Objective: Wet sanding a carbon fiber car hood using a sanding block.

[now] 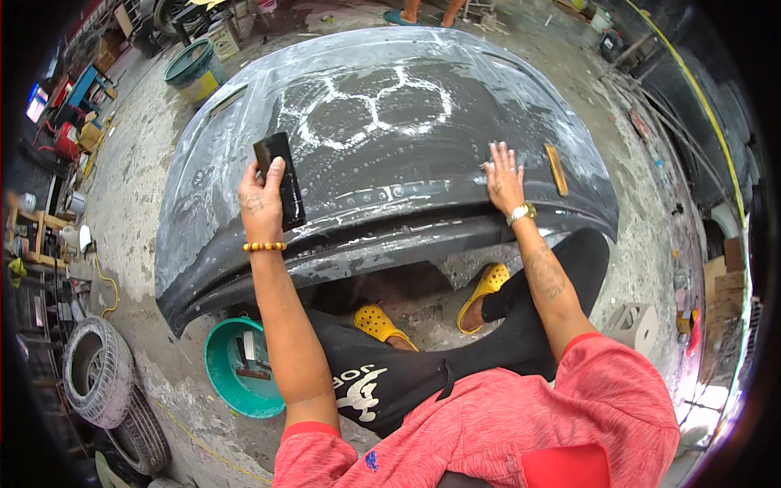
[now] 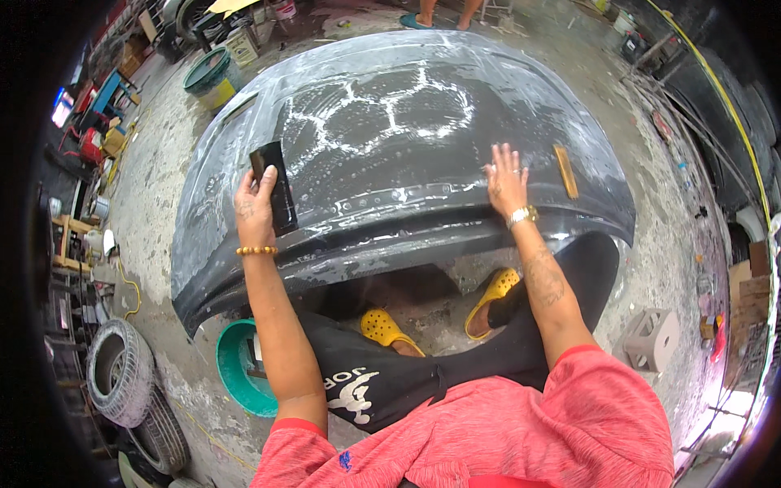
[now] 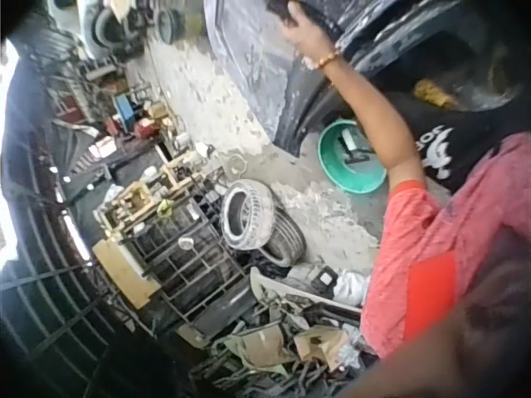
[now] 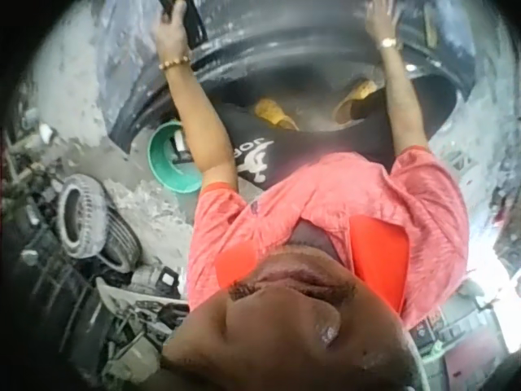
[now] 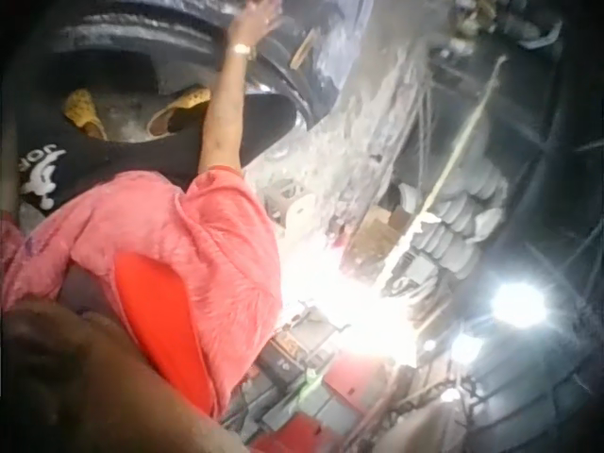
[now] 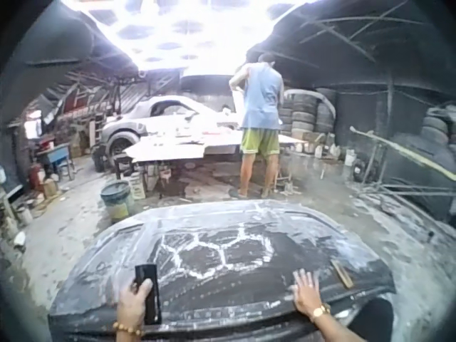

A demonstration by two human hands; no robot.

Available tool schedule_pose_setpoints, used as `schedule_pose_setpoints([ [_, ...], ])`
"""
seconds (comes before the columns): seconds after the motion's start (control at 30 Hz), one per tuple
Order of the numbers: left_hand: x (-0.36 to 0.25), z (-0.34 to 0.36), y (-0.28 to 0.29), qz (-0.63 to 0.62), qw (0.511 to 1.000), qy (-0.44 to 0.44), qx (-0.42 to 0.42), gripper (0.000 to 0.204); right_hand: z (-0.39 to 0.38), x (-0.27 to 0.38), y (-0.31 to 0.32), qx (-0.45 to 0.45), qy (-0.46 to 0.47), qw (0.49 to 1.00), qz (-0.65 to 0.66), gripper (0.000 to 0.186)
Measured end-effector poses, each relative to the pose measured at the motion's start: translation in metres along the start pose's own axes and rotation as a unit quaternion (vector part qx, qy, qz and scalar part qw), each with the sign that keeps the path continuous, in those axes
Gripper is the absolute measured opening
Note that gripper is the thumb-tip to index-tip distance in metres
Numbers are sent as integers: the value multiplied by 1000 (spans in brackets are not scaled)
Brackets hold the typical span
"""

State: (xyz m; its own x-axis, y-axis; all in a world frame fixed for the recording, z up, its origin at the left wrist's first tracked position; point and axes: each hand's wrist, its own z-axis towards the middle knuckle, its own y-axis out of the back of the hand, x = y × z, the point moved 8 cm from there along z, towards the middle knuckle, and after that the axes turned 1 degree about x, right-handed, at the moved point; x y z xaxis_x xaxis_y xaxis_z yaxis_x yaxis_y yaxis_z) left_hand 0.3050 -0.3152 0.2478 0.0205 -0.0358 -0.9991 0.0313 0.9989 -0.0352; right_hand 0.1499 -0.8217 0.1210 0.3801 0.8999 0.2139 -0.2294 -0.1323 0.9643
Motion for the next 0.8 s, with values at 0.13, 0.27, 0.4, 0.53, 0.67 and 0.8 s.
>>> schedule_pose_setpoints([
  [0.13,-6,-14,-33,35,997,-55,43,38,-7,-1,29,-39,-137,990,-17,64],
  [0.27,-7,-21,-49,95,990,-79,66,39,-44,92,3,57,215,973,55,53],
  [0.4,2,-18,-48,100,991,-65,63,38,-43,47,18,-39,186,980,52,49],
  [0.53,2,-19,-44,115,989,-76,50,39,-19,-35,38,-54,-63,990,115,51],
  [0.67,15,-36,-77,-88,982,74,147,32,-26,36,89,-169,50,972,155,48],
  [0.8,16,-63,-131,-199,934,147,259,31,-46,162,87,114,115,785,598,41],
])
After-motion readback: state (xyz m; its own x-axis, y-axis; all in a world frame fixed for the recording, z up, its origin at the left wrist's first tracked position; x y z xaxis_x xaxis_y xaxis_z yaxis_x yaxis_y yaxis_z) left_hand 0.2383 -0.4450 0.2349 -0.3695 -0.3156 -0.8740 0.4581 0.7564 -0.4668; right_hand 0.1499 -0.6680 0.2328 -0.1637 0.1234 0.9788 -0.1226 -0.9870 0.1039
